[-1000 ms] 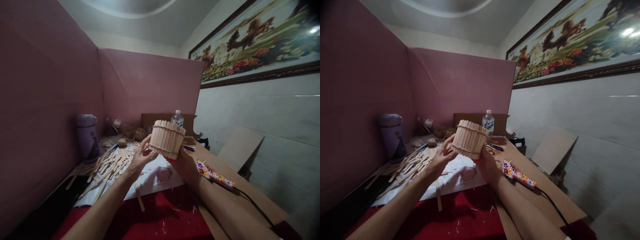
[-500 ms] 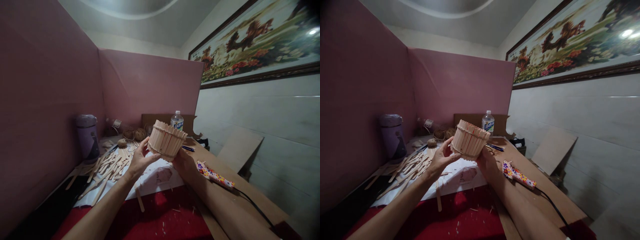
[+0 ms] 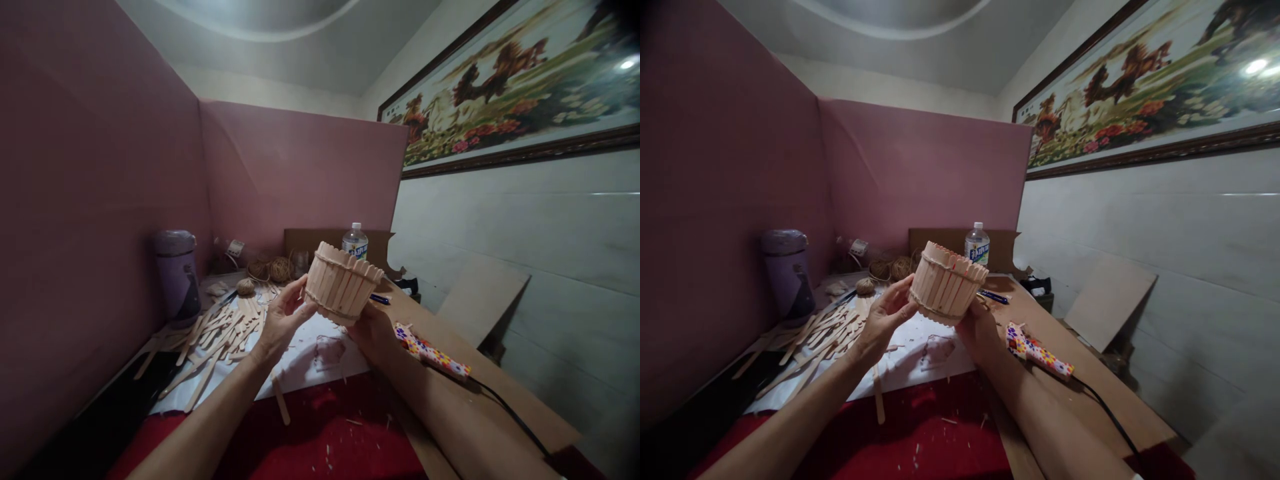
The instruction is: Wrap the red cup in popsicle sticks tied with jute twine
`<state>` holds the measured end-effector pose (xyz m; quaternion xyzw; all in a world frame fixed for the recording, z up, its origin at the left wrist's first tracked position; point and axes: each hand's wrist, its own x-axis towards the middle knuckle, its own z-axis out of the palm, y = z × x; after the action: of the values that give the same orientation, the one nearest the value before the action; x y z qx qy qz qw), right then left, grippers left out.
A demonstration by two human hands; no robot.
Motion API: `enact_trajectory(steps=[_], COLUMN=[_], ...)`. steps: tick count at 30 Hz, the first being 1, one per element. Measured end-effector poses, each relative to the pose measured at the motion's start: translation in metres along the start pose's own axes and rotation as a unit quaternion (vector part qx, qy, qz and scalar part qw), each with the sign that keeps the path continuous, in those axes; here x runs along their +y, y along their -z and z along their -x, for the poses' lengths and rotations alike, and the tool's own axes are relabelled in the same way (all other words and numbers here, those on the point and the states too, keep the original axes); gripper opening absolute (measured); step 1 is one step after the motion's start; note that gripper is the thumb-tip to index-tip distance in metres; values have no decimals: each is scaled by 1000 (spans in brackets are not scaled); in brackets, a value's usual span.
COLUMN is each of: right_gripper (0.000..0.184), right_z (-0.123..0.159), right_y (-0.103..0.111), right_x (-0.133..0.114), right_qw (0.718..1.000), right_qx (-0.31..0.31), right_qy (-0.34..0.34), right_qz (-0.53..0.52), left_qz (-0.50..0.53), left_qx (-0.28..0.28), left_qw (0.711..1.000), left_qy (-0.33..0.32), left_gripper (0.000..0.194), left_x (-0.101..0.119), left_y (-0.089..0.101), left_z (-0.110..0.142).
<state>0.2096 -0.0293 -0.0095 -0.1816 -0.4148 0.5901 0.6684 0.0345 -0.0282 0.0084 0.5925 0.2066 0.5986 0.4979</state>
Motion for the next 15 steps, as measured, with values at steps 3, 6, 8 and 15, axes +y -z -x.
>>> enact_trajectory(steps=[3, 6, 8, 15], right_gripper=[28, 29, 31, 35], right_z=[0, 1, 2, 3], right_y=[2, 1, 0, -4], right_x=[-1, -3, -4, -3], right_qw=[1000, 1000, 1000, 1000], right_qx=[13, 24, 22, 8], right_qy=[-9, -10, -9, -9], right_qz=[-11, -15, -17, -15], left_qz=[9, -2, -10, -39], left_qx=[2, 20, 19, 28], left_qw=[1000, 1000, 1000, 999], left_qy=[-5, -15, -21, -22], left_gripper=[72, 78, 75, 73], left_x=[-2, -5, -6, -3], left_y=[-2, -2, -2, -2], left_z=[0, -1, -1, -3])
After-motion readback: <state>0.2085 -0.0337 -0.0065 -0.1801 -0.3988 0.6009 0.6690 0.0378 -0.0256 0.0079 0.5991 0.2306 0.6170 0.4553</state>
